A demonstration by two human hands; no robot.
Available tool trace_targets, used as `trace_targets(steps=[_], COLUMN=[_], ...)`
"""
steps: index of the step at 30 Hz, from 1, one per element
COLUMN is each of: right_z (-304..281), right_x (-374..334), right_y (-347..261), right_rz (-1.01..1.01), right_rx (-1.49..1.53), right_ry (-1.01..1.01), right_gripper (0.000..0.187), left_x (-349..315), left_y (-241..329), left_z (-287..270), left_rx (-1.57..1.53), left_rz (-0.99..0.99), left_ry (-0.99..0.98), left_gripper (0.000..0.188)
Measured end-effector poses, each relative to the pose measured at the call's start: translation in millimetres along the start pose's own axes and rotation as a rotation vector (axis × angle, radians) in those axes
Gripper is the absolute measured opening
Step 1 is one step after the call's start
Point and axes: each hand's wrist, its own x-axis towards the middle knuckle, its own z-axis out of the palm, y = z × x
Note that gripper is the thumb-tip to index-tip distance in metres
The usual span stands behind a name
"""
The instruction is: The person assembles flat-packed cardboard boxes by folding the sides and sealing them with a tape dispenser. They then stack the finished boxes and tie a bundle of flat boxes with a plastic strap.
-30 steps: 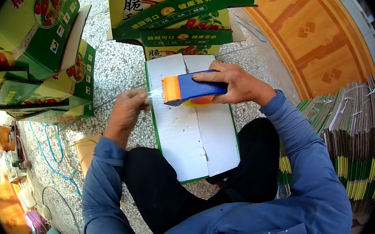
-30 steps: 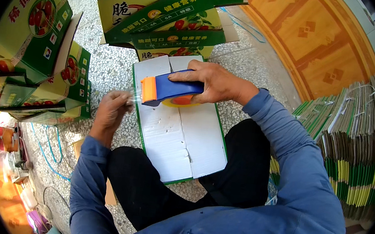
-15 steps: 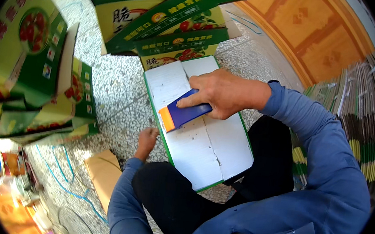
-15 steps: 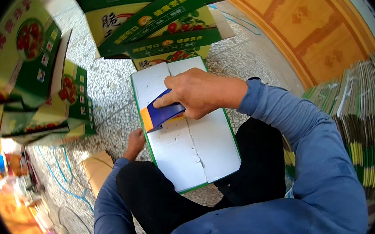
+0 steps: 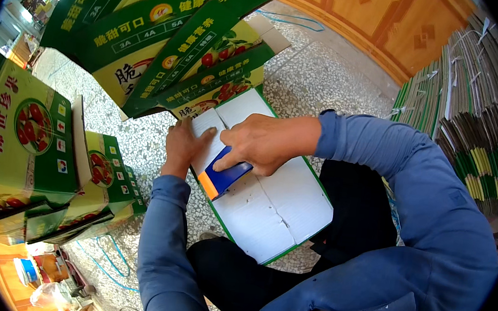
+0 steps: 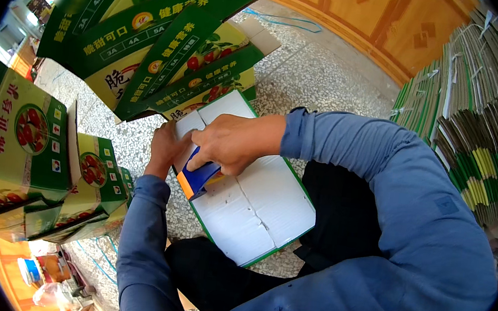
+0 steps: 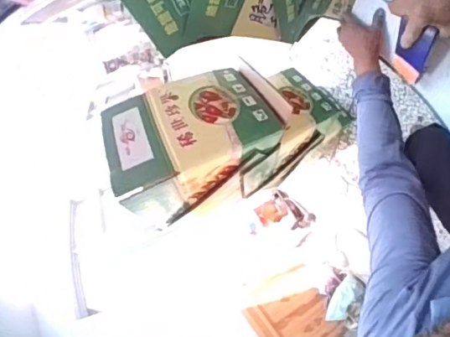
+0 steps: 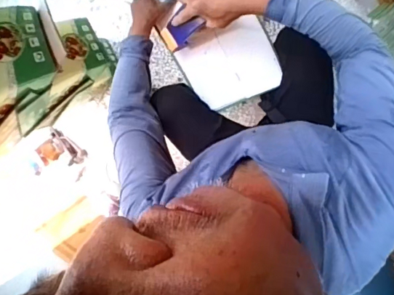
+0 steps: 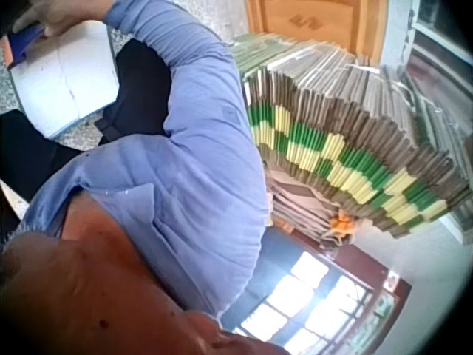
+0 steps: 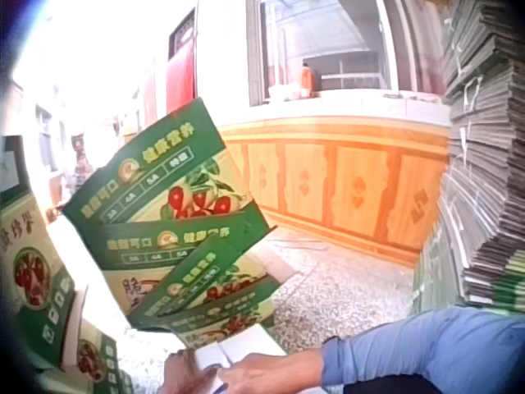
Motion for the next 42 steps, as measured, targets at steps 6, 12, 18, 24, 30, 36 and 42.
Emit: trace_targets(steps=[6,12,18,24,30,36,42], right_z=[3.4,-0.3,4.8,-21.3,-78.5,-73.2,101.0], right_x=[-5.1,6.0,8.6,-42.3,-174.0,-222.0,-127.5], right_y=[-2.0,2.7,2.2,37.4,81.9,107.9,116.3], right_rz=[-0.074,-0.107,-0.095,-0.126,0.138,0.215,0.071], right_rx=[0.008,0.014,0.017,-0.008,-0.177,-0.324,-0.23], right_ry=[-0.03,-0.081,-0.109,-0.032,-0.208,-0.413,-0.361], right_gripper=[0.049,0.046,0.047,0.042,0.052,0.049,0.029], left_x=[-28.3,-29.4,-18.4,-21.2,-22.1,-18.5,-21.9], left_y=[24.0,23.7,34.5,52.2,59.4,60.4,64.6], left_z=[-11.7,-10.5,-1.8,-6.9,-15.1,-14.3,-18.0], left_rx=[0.212,0.249,0.323,0.305,0.27,0.249,0.228], left_rz=[-0.059,-0.063,-0.223,-0.297,-0.337,-0.341,-0.363], left_ry=[-0.047,-0.065,-0.103,-0.093,-0.139,-0.156,-0.178], left_gripper=[0.079,0.058,0.075,0.091,0.09,0.093,0.097])
